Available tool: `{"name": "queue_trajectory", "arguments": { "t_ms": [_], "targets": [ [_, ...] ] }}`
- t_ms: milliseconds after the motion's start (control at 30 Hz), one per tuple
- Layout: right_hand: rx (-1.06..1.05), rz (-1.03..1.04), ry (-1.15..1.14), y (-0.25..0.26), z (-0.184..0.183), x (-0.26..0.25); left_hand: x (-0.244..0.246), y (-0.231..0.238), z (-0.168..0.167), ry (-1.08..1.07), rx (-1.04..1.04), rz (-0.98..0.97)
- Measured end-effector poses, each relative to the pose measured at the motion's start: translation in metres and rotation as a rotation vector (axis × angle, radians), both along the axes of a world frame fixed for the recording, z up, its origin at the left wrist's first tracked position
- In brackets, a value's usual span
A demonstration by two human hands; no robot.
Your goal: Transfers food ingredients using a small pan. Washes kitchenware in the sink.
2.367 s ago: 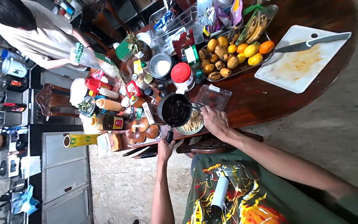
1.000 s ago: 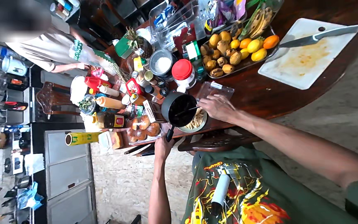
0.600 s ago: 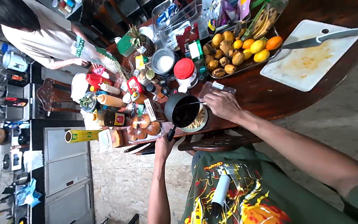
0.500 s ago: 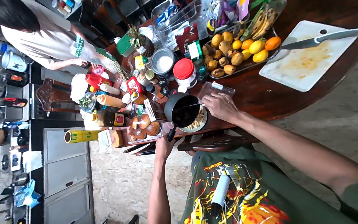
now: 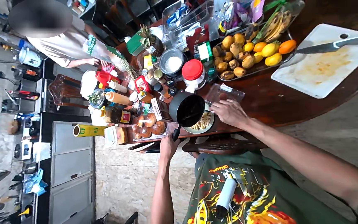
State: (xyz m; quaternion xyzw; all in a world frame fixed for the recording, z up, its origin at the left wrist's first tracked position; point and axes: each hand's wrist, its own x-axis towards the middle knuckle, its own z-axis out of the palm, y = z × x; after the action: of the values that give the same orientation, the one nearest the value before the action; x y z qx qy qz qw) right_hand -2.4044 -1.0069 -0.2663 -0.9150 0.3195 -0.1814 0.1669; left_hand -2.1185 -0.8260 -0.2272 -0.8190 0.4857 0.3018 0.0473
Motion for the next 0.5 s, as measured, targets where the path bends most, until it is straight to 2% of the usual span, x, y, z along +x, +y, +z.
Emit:
{"name": "queue_trajectory", "arguments": {
  "t_ms": [133,233,367,500],
  "targets": [
    [0.016,-0.122,-0.073,-0.009,0.017,-0.002,0.0,0.0,0.0,0.016,0.012,0.004],
    [-0.005,-0.221,-0.092,-0.015,0.014,0.002,-0.002,-0.001,-0.001,0.031,0.01,-0.002],
    [0.057,-0.131,-0.031,0.0,-0.006,-0.001,-0.005,-0.002,-0.003,0.054,-0.006,0.022],
    [0.059,-0.077,0.021,0.006,-0.006,-0.001,-0.002,-0.004,0.0,0.01,0.01,0.02]
  ]
}}
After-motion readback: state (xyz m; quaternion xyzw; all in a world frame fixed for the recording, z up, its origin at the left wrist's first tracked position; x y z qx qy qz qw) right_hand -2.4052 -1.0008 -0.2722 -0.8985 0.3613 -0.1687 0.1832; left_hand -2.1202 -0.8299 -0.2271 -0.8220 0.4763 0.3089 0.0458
